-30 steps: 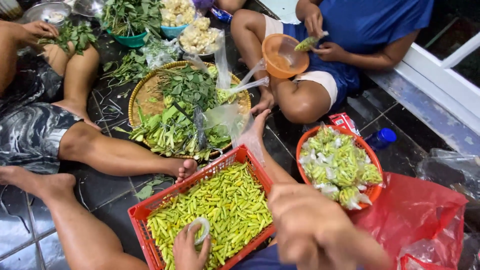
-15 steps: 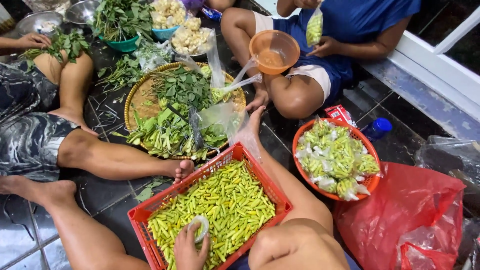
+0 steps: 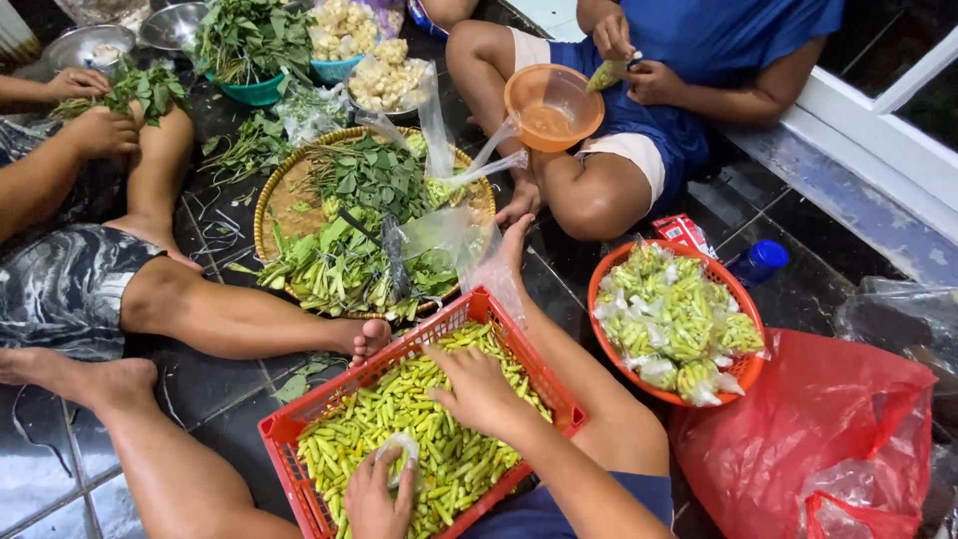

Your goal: The person sorts small green peppers by hand from a red plastic crate into small clear plastic bags.

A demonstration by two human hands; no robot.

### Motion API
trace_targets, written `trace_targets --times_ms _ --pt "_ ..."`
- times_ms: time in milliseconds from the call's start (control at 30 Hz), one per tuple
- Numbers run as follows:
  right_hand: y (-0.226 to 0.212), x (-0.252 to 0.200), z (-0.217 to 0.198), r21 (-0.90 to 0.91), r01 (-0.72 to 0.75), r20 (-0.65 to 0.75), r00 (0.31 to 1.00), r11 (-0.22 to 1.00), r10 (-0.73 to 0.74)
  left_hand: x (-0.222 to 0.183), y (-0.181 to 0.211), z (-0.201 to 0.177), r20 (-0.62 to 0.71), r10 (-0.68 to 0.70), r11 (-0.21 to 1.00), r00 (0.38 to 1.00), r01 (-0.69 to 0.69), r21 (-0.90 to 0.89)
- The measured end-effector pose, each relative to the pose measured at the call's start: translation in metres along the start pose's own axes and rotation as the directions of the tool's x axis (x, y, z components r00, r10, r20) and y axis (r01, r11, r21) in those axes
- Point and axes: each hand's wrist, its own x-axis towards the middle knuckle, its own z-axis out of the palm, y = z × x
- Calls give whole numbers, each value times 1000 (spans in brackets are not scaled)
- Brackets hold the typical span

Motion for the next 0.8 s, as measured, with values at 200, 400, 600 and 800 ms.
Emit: trace_targets --times_ms 200,400,600,800 --pt "80 -3 131 -224 -278 407 844 934 349 -4 14 -19 2 -11 1000 1000 11 -18" --pt "73 3 138 -233 -266 439 830 935 345 -2 32 -45 34 55 997 998 -53 -54" --pt "85 9 157 -221 -135 390 895 966 214 -1 34 -45 57 61 992 997 -54 -117" --pt "73 9 140 -185 -161 419 879 969 226 -12 26 -39 136 51 993 989 -35 -111"
